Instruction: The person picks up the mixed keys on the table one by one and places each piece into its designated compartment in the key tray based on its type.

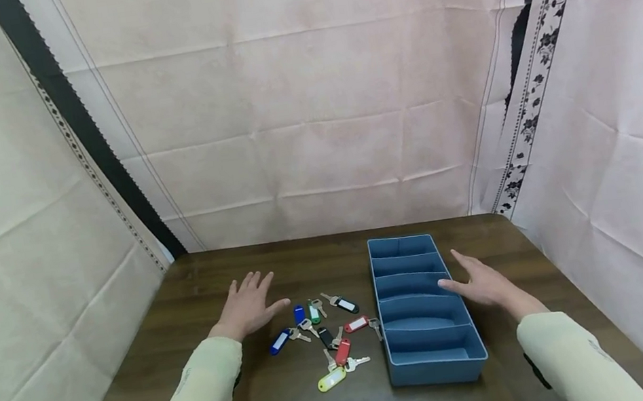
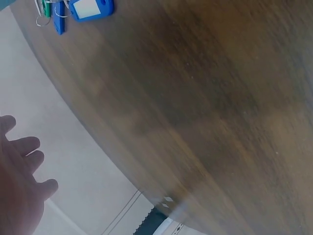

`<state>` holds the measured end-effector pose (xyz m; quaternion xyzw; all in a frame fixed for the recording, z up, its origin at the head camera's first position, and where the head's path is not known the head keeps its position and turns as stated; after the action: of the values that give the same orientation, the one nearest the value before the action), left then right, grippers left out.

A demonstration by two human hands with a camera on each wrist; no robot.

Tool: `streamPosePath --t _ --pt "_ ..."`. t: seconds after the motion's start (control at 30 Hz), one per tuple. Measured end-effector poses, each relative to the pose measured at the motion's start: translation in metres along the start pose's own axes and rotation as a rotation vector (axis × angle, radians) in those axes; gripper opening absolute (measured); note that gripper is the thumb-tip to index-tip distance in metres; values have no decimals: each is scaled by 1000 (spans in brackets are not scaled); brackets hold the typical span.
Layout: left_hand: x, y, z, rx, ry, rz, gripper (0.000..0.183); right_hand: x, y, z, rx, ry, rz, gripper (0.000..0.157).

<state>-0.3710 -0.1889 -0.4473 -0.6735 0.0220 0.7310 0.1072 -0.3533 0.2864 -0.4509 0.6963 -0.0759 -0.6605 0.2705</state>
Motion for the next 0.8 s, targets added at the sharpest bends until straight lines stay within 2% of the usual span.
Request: streamPosePath --t 0.3,0.6,0.8 --pt "1 -5 -6 9 16 -49 80 10 9 -5 -3 31 70 103" --pt "5 -22 -2 36 17 -119 73 14 11 -8 -18 31 187 105" --pt "7 -35 1 40 29 -181 71 18 6 -7 10 16 256 102"
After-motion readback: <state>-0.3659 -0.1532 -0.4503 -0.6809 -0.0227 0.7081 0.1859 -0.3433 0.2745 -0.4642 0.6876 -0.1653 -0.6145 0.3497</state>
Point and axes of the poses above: each hand's wrist, its own z-axis towards the middle knuckle, its own x-axis out of the palm, y = z × x, the point moved 5 cm from there along z, towards the middle knuckle, and after that the axes turned 7 degrees about -x, right-handed, at the moved point
